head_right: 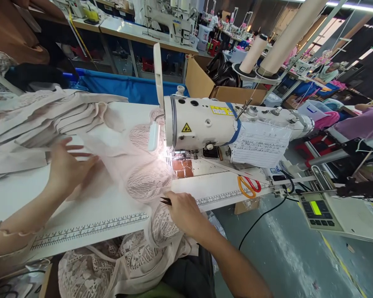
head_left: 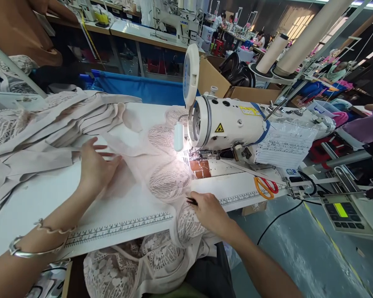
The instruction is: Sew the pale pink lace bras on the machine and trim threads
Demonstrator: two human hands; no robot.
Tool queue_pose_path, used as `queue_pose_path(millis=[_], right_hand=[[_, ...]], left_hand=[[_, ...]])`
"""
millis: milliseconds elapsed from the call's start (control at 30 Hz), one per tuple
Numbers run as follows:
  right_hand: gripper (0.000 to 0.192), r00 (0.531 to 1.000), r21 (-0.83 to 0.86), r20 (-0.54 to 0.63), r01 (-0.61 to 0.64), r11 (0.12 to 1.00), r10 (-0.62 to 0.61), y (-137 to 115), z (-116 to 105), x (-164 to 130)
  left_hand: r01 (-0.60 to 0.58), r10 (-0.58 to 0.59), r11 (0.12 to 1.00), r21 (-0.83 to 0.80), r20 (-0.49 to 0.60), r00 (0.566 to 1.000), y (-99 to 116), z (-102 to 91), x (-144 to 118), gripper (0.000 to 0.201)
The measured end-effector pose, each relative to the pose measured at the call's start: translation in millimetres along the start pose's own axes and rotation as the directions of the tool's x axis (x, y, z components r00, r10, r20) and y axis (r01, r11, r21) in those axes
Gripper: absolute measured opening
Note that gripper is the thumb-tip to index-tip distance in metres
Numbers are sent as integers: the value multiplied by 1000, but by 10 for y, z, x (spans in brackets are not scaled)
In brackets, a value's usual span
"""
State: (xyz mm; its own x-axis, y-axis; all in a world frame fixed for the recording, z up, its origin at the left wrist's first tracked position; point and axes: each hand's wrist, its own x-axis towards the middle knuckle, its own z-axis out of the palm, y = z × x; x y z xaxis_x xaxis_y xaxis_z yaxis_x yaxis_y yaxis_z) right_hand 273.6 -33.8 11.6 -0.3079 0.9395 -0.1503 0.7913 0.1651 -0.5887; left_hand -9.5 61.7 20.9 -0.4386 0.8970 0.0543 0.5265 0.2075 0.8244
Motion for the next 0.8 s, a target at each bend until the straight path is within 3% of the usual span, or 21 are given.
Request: queue_pose_path(millis=[33,67,100,133,167,200,267,367,400,467,533,600,667,800], right_hand=[[22,1000,-73,20,5,997,-3,-2,-75,7],[23,999,-127,50,19,992,-13,-15,-165,26],[22,996,-159,84,45,986,-32,-37,-271,57],[20,991,-174,122,79,982,-58,-63,-392,94],[16,981,-172,167,125,977,-96,-89,-522,135],[15,968,-166,205,177,970,-142,-110,-655,174],[17,938,-216,293,255,942,-187,-115,-892,242],[25,965,-436,223,228,871,-141,0,-1047,333],[25,979,-500,161,188,846,-122,65,-1029,370],[23,994,-559,41,105,823,-98,208,-904,467],[27,995,-509,-29,68,858,-96,337,-714,587],[26,991,-396,-94,46,917,-90,431,-517,713],[20,982,-317,-187,-23,948,-39,489,-355,821],[8,934,-274,-351,-169,947,66,559,-178,938]], left_hand=[[-154,161,980,122,-47,986,-17,23,-43,61],[-363,366,910,199,23,931,-24,82,-125,45],[-585,559,790,186,174,811,-22,175,-238,28],[-768,711,640,25,361,604,-10,298,-371,23],[-849,778,483,-212,549,305,10,441,-511,27],[-855,790,407,-322,595,152,36,593,-645,27],[-866,785,316,-388,620,9,95,876,-843,31],[-909,742,306,-283,669,41,166,1112,-882,45],[-911,733,318,-263,678,60,184,1132,-831,54],[-891,742,340,-302,668,57,219,1117,-679,67],[-837,757,392,-382,651,57,251,1087,-523,59],[-772,752,469,-428,652,96,271,1086,-419,35],[-753,746,508,-417,650,143,268,1121,-389,29],[-811,757,445,-380,644,114,219,1207,-478,31]])
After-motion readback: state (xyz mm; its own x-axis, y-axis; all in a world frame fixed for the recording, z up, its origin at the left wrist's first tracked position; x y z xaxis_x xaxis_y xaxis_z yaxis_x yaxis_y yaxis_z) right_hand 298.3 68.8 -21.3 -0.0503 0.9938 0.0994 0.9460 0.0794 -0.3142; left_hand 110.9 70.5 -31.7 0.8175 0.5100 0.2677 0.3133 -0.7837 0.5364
